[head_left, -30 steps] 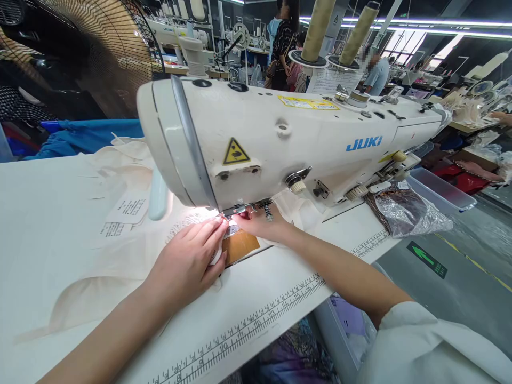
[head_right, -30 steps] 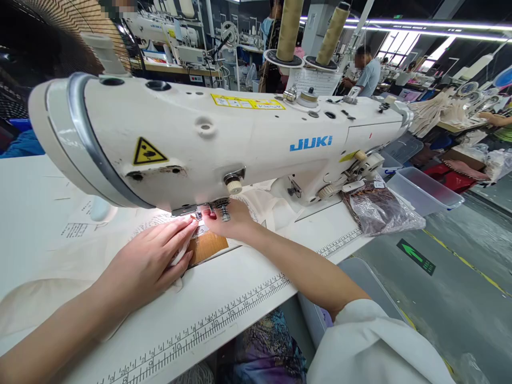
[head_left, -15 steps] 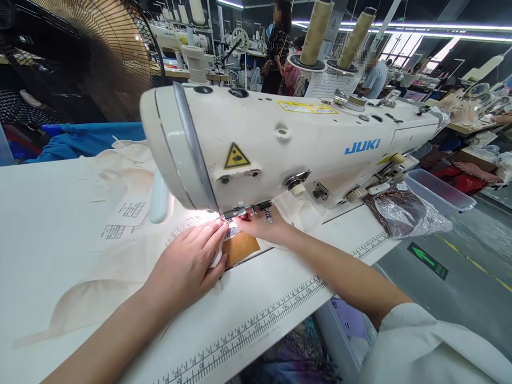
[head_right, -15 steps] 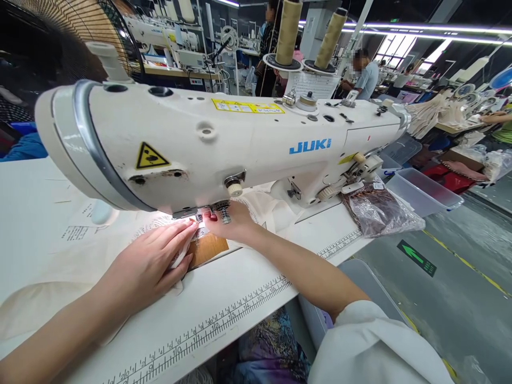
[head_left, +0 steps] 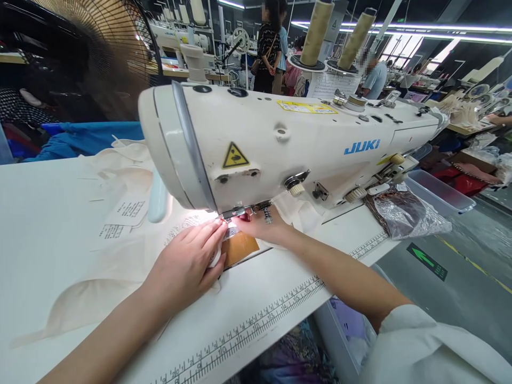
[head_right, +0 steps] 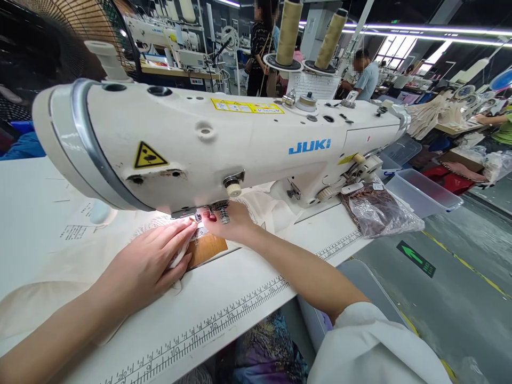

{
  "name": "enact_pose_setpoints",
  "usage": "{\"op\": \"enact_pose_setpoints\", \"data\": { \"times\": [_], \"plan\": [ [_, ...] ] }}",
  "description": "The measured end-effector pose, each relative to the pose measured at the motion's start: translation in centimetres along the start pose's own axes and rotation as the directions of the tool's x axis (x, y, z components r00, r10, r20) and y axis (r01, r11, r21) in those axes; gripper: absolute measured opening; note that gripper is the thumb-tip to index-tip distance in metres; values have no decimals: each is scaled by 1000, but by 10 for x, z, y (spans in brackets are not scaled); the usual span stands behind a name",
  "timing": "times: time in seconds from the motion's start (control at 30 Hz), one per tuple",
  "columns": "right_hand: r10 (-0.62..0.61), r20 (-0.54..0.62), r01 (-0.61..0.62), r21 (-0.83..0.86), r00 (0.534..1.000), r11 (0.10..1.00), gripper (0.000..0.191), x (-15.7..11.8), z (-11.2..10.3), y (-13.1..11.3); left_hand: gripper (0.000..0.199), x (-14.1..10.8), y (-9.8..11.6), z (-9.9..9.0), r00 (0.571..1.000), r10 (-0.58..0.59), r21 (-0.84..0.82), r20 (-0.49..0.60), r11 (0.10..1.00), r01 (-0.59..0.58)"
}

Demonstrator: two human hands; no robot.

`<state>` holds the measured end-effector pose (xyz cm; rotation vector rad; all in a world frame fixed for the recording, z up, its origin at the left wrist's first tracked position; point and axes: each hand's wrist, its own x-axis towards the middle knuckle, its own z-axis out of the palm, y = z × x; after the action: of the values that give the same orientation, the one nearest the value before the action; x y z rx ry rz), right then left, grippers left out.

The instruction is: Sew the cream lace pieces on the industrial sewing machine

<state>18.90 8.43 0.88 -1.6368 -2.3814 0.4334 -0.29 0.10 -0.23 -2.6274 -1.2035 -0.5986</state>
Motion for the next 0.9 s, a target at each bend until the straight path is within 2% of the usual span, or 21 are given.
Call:
{"op": "enact_pose_setpoints", "data": {
  "times": [0.6, 0.9],
  "plan": [
    [-33, 12, 32, 19, 999, 999, 21, -2, -5, -1, 44, 3, 2, 0, 997, 76, 140, -32, 988, -71],
    [19, 58, -20, 14, 998, 1000, 30, -3, -14, -6, 43, 3, 3, -1, 995, 90, 153, -47, 985, -81]
  ]
}}
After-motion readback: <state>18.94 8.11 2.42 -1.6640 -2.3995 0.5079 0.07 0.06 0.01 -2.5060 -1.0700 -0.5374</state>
